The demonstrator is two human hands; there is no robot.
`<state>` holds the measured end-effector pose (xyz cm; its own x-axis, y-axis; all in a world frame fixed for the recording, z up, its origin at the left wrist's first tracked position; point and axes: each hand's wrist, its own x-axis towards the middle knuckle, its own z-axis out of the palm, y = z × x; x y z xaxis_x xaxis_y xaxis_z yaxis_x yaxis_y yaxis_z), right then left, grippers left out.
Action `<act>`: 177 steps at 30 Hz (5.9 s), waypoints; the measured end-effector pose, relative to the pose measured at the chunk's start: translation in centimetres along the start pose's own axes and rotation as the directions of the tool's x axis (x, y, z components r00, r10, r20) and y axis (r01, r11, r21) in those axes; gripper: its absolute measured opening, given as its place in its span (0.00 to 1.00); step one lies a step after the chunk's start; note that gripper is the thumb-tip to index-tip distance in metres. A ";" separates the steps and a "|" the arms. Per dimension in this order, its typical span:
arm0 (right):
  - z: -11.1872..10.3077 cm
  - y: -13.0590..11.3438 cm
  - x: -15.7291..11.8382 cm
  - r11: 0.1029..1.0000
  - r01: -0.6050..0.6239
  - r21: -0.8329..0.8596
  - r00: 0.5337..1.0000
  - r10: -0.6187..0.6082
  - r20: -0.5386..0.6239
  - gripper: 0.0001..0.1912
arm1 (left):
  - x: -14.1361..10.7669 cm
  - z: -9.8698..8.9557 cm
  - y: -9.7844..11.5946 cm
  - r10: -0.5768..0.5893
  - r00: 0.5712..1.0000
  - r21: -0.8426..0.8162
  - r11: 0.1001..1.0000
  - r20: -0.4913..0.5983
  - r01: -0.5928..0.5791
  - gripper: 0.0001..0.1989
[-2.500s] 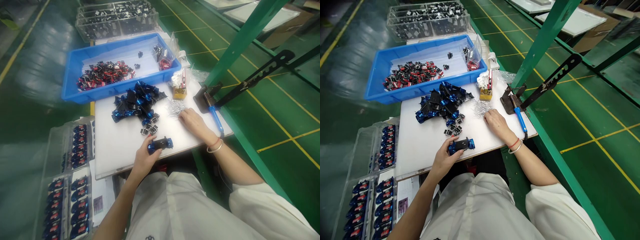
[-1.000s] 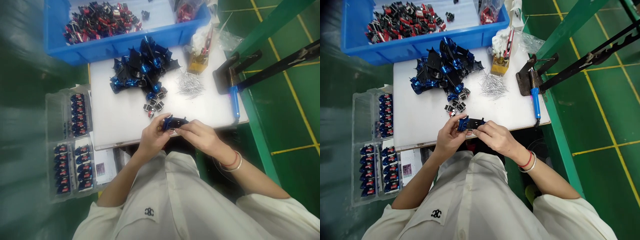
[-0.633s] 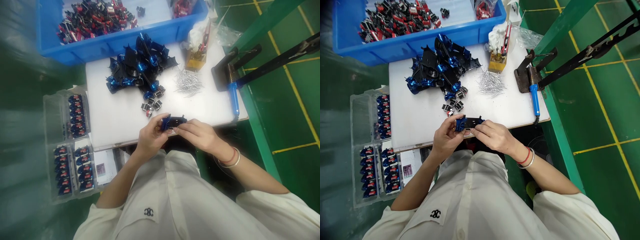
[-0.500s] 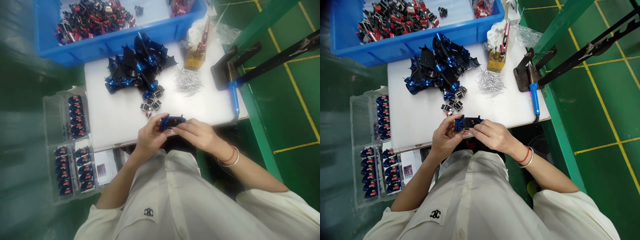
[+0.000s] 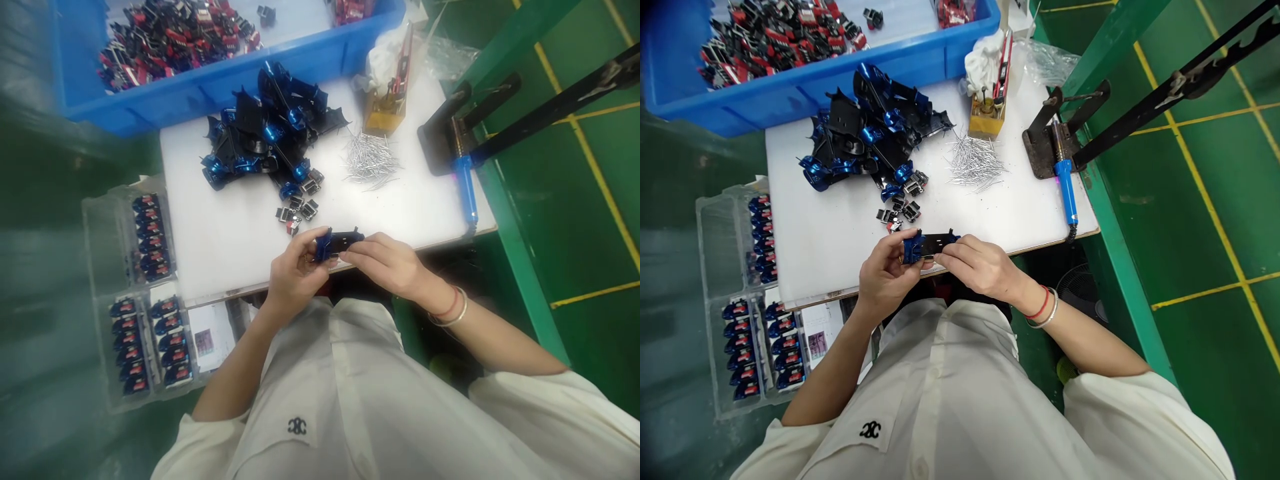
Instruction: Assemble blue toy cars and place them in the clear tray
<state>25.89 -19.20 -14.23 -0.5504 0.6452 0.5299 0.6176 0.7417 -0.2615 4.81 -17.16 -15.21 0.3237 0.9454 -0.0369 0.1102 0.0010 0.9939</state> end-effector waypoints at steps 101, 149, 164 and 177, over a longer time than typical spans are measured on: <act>-8.0 -3.4 -5.6 0.601 -0.799 -0.004 0.600 0.798 0.047 0.19 | 5.6 4.8 0.7 -0.378 0.925 -0.338 0.876 -0.039 0.344 0.02; -7.8 -2.0 -4.2 0.262 -0.887 0.380 0.287 0.958 0.009 0.21 | 5.4 4.1 0.6 -0.375 0.926 -0.418 0.835 0.043 0.358 0.06; -3.7 -0.3 0.3 -0.066 -0.663 0.746 0.291 0.896 0.337 0.30 | 2.1 3.0 1.3 0.783 0.520 0.456 0.346 0.341 -0.820 0.08; -2.6 -1.3 0.5 0.009 -0.603 0.797 0.318 0.920 0.230 0.28 | 1.8 0.6 -0.3 0.731 0.638 0.489 0.477 0.241 -0.731 0.28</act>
<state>26.26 -20.30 -11.48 0.2635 0.9296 -0.2576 -0.1103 -0.2363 -0.9654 5.92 -15.63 -15.63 0.5140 0.5256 0.6780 0.2751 -0.8496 0.4500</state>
